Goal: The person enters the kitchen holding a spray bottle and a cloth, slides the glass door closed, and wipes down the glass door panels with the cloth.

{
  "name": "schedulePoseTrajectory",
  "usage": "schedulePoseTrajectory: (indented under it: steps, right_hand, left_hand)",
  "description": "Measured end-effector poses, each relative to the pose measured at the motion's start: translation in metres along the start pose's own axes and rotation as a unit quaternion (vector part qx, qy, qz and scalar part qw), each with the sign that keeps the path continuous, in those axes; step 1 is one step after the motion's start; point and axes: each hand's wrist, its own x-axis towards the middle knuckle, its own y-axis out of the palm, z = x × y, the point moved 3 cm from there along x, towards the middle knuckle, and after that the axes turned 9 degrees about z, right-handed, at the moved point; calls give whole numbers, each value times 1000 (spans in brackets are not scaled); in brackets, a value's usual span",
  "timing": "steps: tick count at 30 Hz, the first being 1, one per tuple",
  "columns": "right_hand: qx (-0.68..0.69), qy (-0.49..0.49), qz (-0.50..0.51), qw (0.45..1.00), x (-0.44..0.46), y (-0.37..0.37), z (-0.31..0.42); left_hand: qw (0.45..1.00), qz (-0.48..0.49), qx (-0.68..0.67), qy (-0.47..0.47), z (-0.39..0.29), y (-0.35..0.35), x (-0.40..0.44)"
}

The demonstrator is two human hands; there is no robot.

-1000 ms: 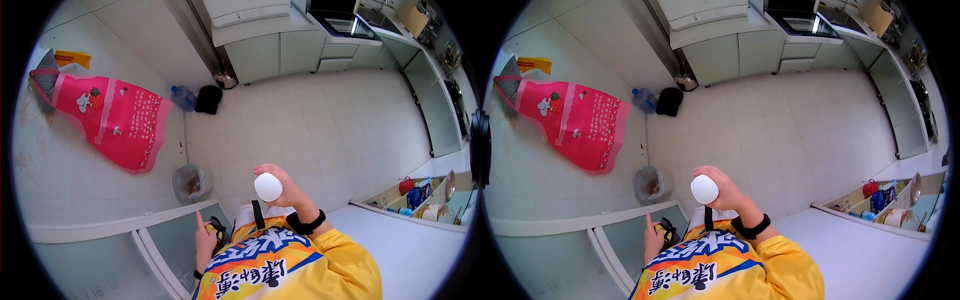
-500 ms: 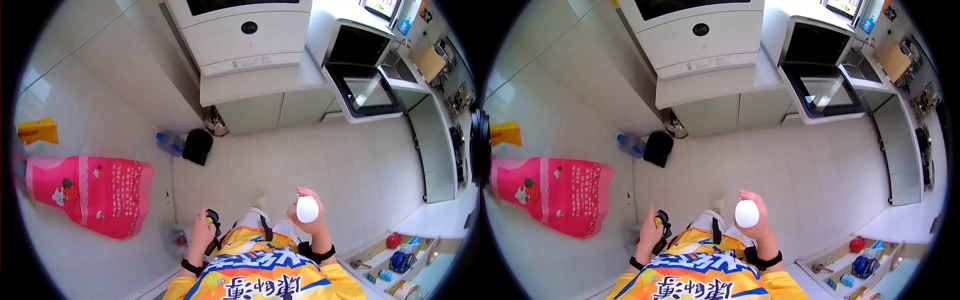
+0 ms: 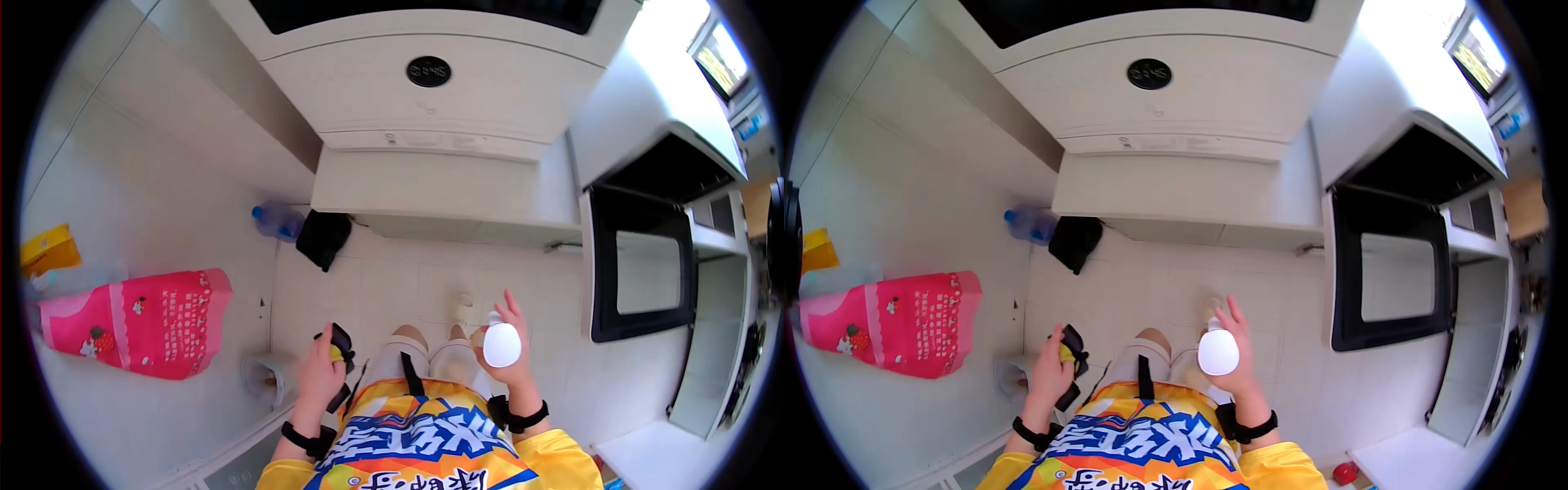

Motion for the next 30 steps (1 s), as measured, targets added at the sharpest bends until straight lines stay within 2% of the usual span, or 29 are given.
schedulePoseTrajectory:
  steps: [2,3,7,14,15,18,20,23,30]
  right_hand:
    - [-86,-46,33,995,34,-18,4]
    - [23,-28,29,999,46,-21,-3]
    - [-30,-65,38,997,94,-37,-10]
    - [9,-50,1,999,132,-40,12]
    - [21,-40,7,999,135,-40,15]
    - [31,-28,25,999,141,-41,15]
    - [3,-48,34,998,142,-39,6]
    - [-31,-21,38,999,142,-37,6]
    - [48,19,28,998,146,-30,-2]
  left_hand:
    - [999,-3,-35,-23,-7,4,3]
    - [998,-8,-47,-41,-12,2,5]
    - [992,-31,-91,-77,-26,-7,17]
    - [991,-93,-92,-23,-15,-22,61]
    - [990,-77,-111,-45,-11,-24,66]
    - [989,-95,-108,-26,-8,-26,76]
    - [991,-81,-104,-26,-8,-25,81]
    - [994,-67,-85,-21,-7,-25,90]
    - [996,-40,-84,-10,-20,-34,109]
